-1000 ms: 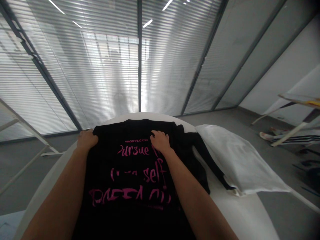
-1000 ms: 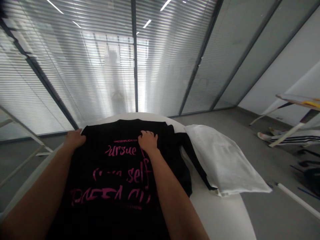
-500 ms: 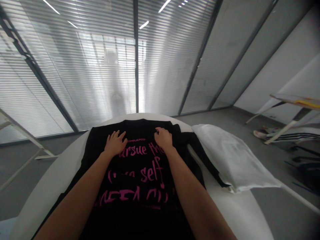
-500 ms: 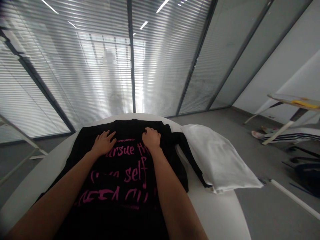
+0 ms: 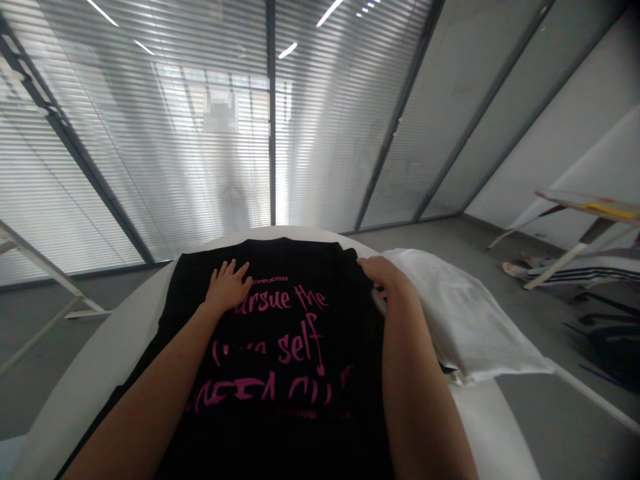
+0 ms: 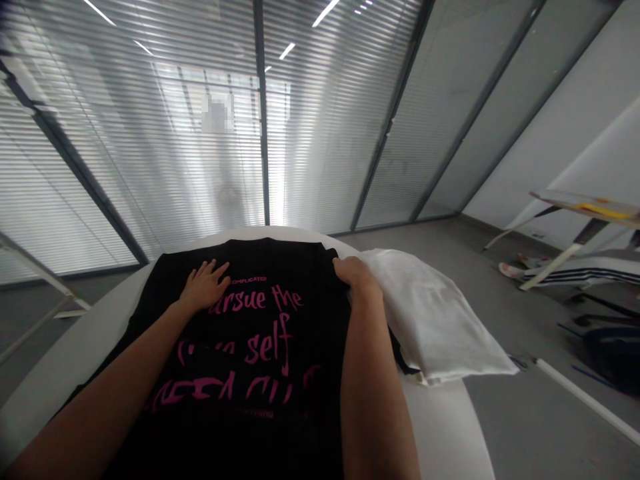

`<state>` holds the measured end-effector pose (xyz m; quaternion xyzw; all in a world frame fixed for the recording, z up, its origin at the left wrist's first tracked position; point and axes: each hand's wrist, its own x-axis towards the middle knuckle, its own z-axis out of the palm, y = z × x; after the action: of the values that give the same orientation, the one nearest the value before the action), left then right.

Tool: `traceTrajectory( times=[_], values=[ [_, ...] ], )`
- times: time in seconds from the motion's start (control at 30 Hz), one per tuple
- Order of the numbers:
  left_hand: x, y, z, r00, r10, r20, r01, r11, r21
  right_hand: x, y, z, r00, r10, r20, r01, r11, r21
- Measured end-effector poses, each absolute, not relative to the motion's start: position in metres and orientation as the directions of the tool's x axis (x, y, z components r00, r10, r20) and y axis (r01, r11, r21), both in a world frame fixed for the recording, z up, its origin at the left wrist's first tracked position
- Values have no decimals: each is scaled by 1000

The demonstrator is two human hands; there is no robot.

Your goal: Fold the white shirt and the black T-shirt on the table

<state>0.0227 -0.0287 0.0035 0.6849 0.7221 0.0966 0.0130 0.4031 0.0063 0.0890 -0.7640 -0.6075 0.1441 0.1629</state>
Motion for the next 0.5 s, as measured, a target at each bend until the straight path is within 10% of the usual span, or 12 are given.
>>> traceTrajectory(
  times=[0.1,0.5],
  values=[
    [21,-27,3,-56,992,109,986,39,160,396,8,83,145,983,-112,901,-178,-395],
    [5,-14,2,-100,991,87,984,85,154,378,22,52,168,927,335,829,51,-556]
  ],
)
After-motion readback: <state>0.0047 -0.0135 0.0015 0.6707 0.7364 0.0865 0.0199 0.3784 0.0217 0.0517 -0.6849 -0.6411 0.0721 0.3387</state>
